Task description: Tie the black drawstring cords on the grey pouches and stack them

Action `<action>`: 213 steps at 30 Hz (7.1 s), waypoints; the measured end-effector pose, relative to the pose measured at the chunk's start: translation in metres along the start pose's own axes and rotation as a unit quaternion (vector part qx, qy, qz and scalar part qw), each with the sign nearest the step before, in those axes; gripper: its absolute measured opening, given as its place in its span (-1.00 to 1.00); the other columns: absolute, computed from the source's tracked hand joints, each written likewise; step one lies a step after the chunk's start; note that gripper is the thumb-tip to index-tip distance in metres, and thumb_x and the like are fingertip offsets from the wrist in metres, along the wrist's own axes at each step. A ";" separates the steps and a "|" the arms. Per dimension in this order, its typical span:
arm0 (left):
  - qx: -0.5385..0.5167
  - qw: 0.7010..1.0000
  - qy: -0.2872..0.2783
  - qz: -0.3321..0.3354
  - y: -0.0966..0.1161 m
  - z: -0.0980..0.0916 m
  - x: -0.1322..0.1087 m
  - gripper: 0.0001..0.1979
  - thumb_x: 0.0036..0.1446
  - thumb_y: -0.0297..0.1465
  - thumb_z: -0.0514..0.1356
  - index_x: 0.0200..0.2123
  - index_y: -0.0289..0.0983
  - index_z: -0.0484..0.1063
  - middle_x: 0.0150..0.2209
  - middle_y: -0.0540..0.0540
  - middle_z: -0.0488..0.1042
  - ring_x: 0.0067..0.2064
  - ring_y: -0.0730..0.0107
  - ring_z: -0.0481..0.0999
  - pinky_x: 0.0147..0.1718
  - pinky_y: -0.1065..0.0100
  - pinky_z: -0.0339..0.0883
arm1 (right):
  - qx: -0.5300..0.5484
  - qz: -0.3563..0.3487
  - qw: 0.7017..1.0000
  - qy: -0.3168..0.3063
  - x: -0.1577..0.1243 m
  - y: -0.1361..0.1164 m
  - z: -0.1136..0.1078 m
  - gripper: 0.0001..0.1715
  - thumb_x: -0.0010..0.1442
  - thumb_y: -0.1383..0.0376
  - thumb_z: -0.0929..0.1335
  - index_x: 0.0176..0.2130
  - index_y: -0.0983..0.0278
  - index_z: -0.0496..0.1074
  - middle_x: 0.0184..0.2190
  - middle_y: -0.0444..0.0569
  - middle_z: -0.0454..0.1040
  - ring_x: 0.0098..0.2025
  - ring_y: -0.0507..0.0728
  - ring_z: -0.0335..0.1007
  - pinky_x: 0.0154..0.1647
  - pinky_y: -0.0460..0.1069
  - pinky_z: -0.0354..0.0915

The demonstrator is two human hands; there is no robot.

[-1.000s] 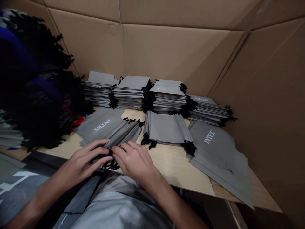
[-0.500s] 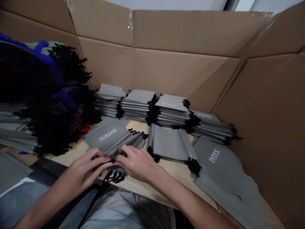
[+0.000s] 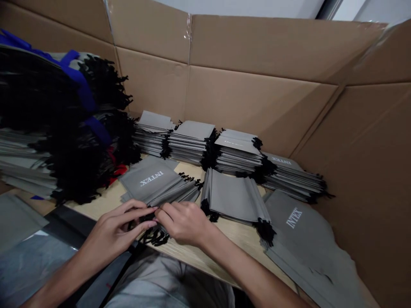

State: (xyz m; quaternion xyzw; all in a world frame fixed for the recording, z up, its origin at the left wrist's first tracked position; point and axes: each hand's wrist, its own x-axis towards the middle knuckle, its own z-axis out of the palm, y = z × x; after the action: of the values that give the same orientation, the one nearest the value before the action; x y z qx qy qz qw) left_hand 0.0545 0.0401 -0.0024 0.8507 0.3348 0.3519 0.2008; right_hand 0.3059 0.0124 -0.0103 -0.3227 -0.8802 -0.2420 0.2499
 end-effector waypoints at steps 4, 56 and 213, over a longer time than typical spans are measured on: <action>-0.014 1.000 0.024 -0.014 -0.002 0.004 -0.003 -0.78 0.44 -0.17 0.37 0.01 -0.05 0.79 0.02 -0.08 0.70 -0.08 0.24 0.75 -0.33 0.45 0.55 | -0.014 -0.009 1.000 0.012 0.002 -0.003 -0.003 -0.71 0.61 0.40 0.24 -0.09 0.33 0.52 -0.31 -0.03 0.58 -0.36 0.12 0.46 -0.40 0.06 0.22; 0.157 0.970 -0.022 0.184 -0.005 -0.004 0.000 -0.91 0.54 -0.40 0.20 -0.02 -0.21 0.52 -0.14 -0.11 0.50 -0.12 0.13 0.48 -0.10 0.16 0.34 | 0.031 -0.033 0.999 0.012 -0.004 -0.002 0.006 -0.72 0.57 0.39 0.26 -0.19 0.28 0.50 -0.40 -0.12 0.43 -0.37 0.09 0.25 -0.41 0.06 0.08; 0.072 0.990 -0.065 0.102 -0.007 0.006 -0.042 -0.69 0.44 -0.32 0.28 0.20 -0.11 0.49 0.21 -0.11 0.74 0.05 0.21 0.83 -0.03 0.43 0.69 | 0.191 0.340 0.912 -0.125 -0.010 -0.031 -0.056 -0.56 0.57 0.37 0.35 0.34 0.20 0.53 -0.03 0.01 0.71 0.03 0.24 0.58 0.07 0.08 0.45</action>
State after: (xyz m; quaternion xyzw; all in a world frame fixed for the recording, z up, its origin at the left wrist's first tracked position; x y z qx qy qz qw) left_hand 0.0335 0.0143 -0.0305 0.9137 0.2572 0.2892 0.1241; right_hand 0.3072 -0.0461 0.0177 -0.5764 -0.7705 0.0730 0.2625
